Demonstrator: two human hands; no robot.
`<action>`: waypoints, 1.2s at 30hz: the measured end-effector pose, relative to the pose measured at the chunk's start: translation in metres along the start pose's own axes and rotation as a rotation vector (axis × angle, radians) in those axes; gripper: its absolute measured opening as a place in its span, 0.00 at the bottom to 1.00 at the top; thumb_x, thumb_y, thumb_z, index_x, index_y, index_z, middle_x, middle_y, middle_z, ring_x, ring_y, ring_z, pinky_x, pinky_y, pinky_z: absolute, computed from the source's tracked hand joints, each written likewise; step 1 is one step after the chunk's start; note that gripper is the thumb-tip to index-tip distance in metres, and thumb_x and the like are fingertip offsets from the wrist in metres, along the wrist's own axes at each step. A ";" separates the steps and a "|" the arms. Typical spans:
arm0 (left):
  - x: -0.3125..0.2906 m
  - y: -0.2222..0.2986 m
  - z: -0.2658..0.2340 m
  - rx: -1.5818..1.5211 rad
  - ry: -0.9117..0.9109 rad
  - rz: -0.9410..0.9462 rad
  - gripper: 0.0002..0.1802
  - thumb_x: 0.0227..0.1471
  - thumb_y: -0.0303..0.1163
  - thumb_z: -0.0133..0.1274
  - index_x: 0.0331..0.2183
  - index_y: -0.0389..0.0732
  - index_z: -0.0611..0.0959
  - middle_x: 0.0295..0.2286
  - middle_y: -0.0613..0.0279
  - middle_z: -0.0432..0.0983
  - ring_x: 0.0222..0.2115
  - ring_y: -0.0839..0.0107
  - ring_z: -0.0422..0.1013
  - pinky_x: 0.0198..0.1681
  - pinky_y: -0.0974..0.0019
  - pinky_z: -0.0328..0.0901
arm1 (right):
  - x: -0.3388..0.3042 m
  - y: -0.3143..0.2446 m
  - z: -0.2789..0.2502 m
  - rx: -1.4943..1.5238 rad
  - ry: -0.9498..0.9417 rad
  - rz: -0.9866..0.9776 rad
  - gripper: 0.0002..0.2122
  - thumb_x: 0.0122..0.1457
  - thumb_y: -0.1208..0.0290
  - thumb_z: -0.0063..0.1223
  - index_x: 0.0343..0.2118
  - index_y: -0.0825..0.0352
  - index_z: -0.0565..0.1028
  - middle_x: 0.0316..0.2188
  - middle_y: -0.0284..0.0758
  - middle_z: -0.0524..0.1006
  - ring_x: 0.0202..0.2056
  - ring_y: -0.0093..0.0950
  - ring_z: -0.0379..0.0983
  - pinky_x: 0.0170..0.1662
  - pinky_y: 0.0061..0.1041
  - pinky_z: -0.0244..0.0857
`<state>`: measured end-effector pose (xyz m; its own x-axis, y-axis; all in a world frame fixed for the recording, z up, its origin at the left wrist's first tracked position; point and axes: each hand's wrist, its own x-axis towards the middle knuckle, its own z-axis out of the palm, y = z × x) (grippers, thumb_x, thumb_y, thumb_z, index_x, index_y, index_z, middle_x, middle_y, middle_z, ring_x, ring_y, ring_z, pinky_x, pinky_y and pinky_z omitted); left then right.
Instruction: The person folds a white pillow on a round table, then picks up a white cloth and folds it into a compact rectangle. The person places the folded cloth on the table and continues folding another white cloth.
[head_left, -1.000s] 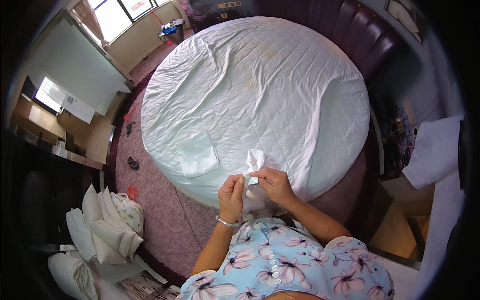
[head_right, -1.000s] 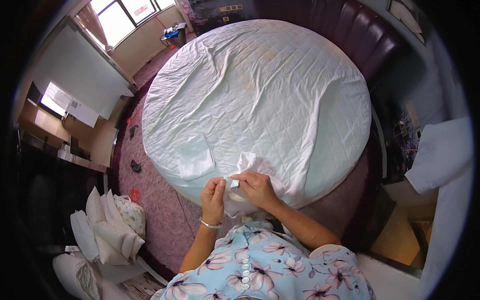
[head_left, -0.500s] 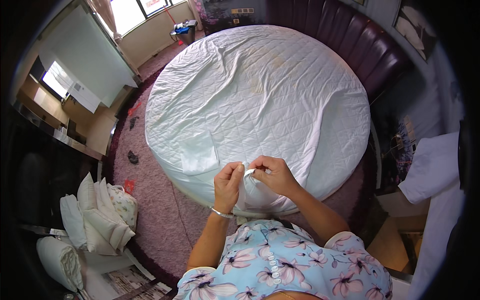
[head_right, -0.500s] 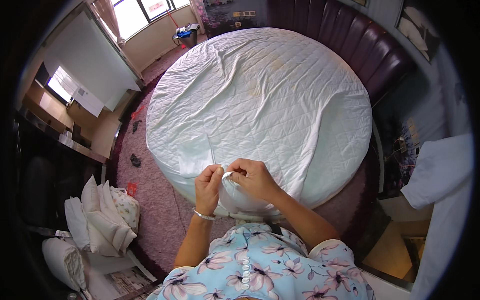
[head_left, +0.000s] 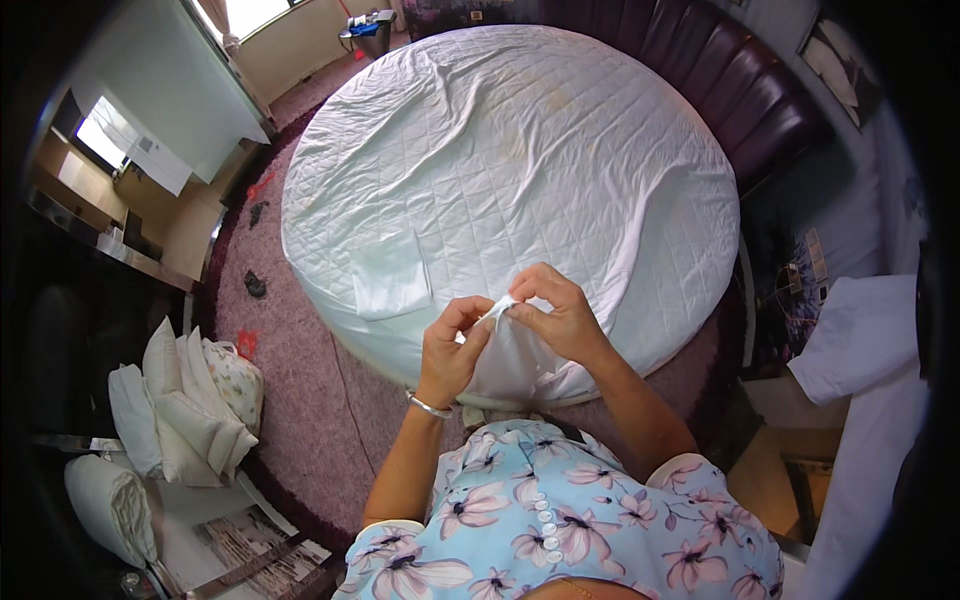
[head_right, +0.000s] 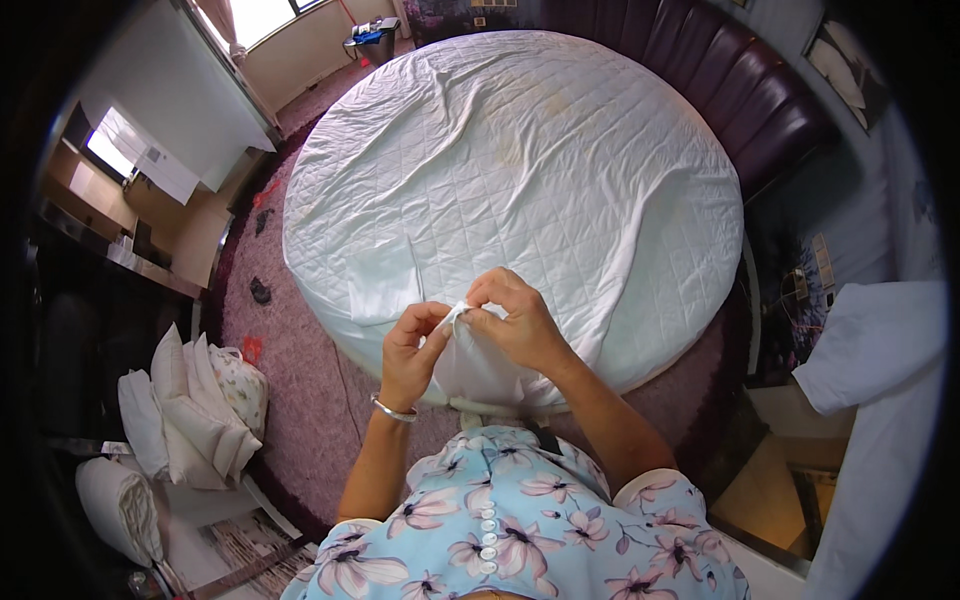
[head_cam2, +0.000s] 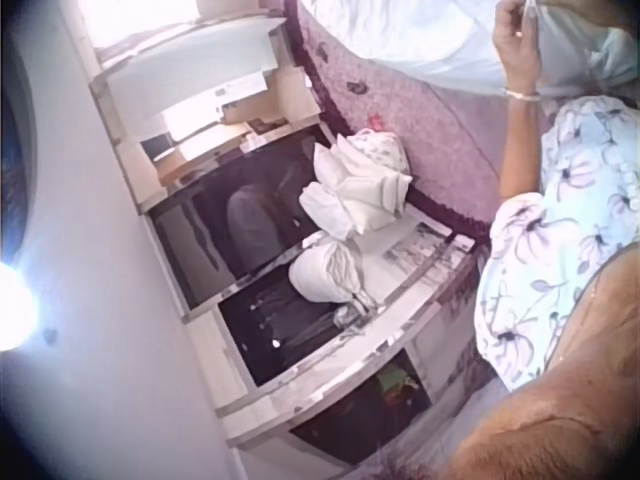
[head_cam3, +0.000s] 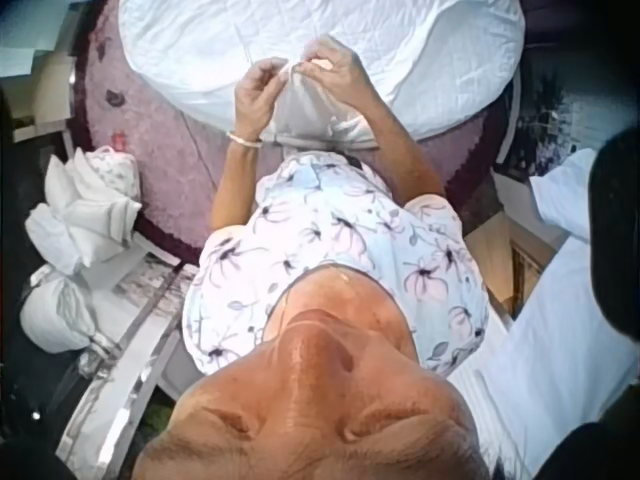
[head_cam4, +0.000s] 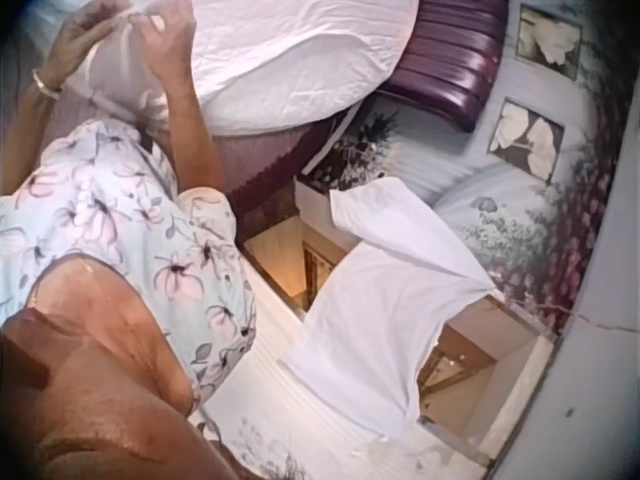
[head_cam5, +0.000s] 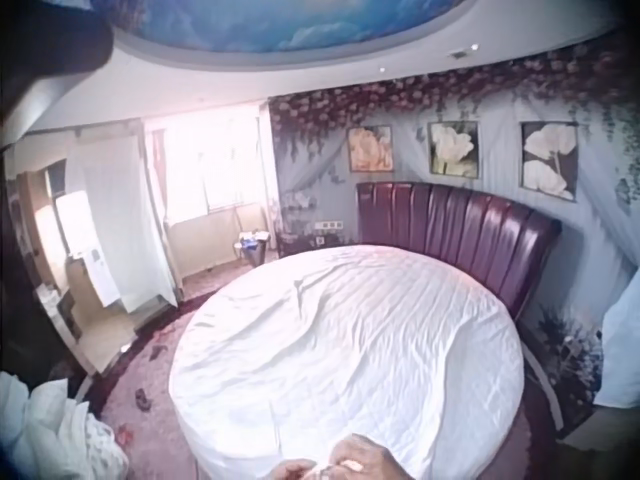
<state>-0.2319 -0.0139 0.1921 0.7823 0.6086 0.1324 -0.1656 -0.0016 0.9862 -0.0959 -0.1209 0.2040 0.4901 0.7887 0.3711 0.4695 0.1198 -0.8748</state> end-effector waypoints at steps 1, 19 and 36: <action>0.000 -0.006 -0.006 0.172 -0.002 0.050 0.06 0.48 0.23 0.52 0.32 0.36 0.77 0.26 0.70 0.73 0.25 0.83 0.65 0.28 0.78 0.60 | -0.002 -0.001 0.000 0.075 0.010 0.075 0.04 0.51 0.77 0.54 0.25 0.69 0.71 0.23 0.25 0.70 0.28 0.14 0.64 0.33 0.15 0.59; -0.023 -0.031 0.017 0.346 0.002 0.266 0.09 0.44 0.21 0.55 0.32 0.35 0.76 0.25 0.62 0.71 0.26 0.77 0.68 0.28 0.74 0.64 | -0.010 0.017 0.010 0.301 0.083 0.200 0.04 0.53 0.75 0.52 0.31 0.68 0.73 0.23 0.25 0.72 0.26 0.13 0.64 0.30 0.14 0.59; -0.072 -0.088 -0.022 0.268 -0.370 -0.310 0.10 0.50 0.31 0.50 0.34 0.34 0.77 0.22 0.59 0.73 0.24 0.74 0.67 0.29 0.70 0.63 | -0.021 0.030 -0.024 0.702 0.062 0.179 0.02 0.56 0.77 0.44 0.31 0.68 0.69 0.31 0.39 0.76 0.34 0.20 0.69 0.42 0.20 0.61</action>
<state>-0.2869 -0.0405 0.0940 0.9369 0.2934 -0.1901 0.2272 -0.0974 0.9690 -0.0743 -0.1481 0.1774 0.5658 0.7994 0.2020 -0.1939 0.3671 -0.9098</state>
